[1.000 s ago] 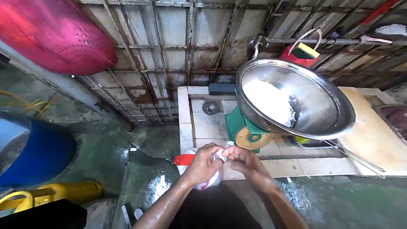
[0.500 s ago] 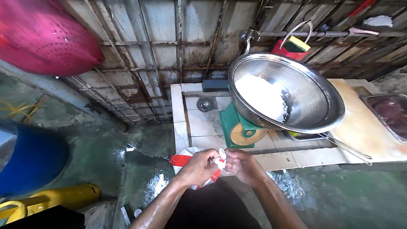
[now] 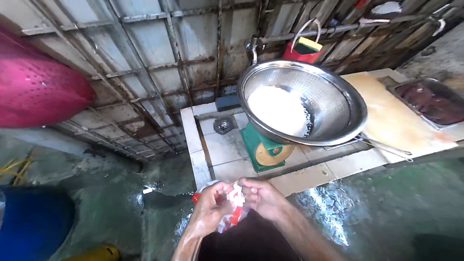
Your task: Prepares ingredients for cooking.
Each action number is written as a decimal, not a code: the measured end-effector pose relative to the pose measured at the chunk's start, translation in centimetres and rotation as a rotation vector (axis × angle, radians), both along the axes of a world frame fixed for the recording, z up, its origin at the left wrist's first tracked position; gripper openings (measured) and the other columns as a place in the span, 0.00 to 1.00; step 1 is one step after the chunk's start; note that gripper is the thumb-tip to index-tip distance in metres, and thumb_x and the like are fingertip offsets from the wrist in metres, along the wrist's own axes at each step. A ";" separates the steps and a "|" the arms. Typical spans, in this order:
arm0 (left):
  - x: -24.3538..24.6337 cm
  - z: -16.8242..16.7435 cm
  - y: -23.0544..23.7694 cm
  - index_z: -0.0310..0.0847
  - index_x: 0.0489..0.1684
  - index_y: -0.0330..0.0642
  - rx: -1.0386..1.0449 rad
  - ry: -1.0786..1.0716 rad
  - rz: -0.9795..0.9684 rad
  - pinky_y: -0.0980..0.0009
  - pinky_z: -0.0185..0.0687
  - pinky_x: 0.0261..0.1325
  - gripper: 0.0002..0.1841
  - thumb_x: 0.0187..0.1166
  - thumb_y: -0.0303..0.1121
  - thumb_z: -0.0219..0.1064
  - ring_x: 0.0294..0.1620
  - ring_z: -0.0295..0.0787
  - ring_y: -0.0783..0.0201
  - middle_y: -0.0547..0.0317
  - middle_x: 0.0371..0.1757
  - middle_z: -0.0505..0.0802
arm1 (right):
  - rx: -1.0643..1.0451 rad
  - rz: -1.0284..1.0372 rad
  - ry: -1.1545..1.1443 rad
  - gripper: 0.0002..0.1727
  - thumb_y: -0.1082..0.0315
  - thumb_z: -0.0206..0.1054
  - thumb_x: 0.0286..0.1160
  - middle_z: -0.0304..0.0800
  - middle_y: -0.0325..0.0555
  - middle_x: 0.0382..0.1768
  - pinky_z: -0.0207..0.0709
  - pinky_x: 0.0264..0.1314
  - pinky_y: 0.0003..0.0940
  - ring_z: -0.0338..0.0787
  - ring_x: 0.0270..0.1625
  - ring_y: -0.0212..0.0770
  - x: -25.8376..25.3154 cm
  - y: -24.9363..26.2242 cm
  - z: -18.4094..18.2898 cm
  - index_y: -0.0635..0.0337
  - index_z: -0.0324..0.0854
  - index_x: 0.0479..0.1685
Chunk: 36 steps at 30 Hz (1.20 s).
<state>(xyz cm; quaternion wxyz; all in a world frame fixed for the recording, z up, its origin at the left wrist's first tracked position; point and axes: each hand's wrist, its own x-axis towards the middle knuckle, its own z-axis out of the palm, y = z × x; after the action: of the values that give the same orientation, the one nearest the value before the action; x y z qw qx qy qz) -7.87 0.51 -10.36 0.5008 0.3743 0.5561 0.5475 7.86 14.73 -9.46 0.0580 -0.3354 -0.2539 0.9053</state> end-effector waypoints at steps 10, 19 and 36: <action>2.3 2.9 -0.1 0.87 0.54 0.41 -0.327 0.320 0.106 0.65 0.93 0.45 0.17 0.64 0.25 0.74 0.38 0.94 0.67 0.62 0.41 0.96 | -0.163 -0.059 -0.026 0.18 0.65 0.51 0.89 0.64 0.26 0.11 0.60 0.17 0.18 0.61 0.12 0.22 1.0 -1.3 -1.3 0.50 0.79 0.27; 1.9 5.3 0.6 0.45 0.95 0.46 -0.358 0.567 0.015 0.65 0.93 0.49 0.57 0.59 0.26 0.81 0.40 0.95 0.69 0.68 0.42 0.96 | -0.042 -0.119 -0.202 0.12 0.68 0.56 0.88 0.84 0.39 0.21 0.84 0.34 0.33 0.86 0.25 0.34 -0.2 -1.9 -1.4 0.58 0.81 0.35; 0.4 0.5 1.5 0.82 0.55 0.26 -0.002 -0.034 0.316 0.63 0.91 0.54 0.13 0.74 0.17 0.62 0.47 0.94 0.58 0.43 0.51 0.95 | 0.589 0.082 0.151 0.16 0.74 0.64 0.79 0.92 0.48 0.52 0.88 0.62 0.43 0.93 0.52 0.43 3.9 -3.9 -0.3 0.65 0.79 0.64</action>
<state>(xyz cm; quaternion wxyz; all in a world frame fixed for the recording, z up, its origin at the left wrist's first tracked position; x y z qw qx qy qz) -7.43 2.01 -9.90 0.4182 0.2722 0.6002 0.6250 11.74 10.85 -9.75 0.1349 -0.2255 -0.5137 0.8168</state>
